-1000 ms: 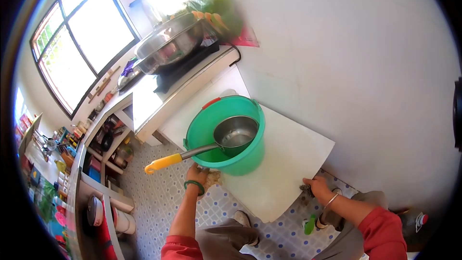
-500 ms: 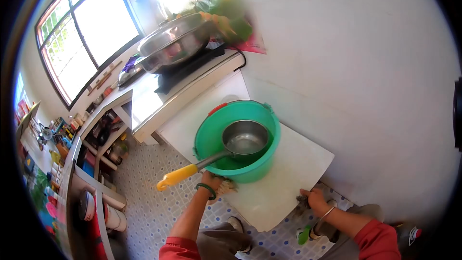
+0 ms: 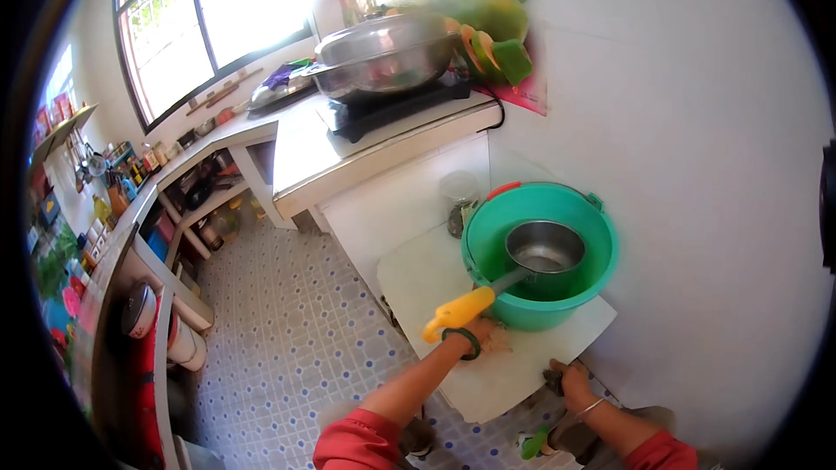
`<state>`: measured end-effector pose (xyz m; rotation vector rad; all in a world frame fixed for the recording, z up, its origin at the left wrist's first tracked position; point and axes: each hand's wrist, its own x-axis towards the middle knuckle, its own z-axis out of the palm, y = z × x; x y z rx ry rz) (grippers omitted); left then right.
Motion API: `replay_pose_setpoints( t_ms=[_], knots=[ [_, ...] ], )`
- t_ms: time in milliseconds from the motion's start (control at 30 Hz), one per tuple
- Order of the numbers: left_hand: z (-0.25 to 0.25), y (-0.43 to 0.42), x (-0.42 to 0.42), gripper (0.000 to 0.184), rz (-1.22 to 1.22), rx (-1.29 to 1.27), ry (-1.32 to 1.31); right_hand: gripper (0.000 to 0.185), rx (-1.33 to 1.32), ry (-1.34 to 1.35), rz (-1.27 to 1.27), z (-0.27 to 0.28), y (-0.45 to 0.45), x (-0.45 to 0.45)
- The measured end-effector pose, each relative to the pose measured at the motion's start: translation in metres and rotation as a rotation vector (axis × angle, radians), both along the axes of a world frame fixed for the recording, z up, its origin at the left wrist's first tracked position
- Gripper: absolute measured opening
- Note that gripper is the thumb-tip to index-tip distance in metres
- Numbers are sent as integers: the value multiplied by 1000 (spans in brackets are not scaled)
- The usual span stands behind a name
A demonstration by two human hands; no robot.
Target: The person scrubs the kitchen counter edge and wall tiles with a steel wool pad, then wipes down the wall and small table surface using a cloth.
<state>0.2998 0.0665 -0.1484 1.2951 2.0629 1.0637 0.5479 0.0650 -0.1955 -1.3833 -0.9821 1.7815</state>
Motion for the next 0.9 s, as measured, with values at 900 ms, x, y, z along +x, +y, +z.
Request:
replay_pose_setpoints(
  t_ms=[900],
  knots=[
    [-40, -33, -95, 58, -186, 241, 503, 25, -317, 52, 86, -17, 8, 11]
  ],
)
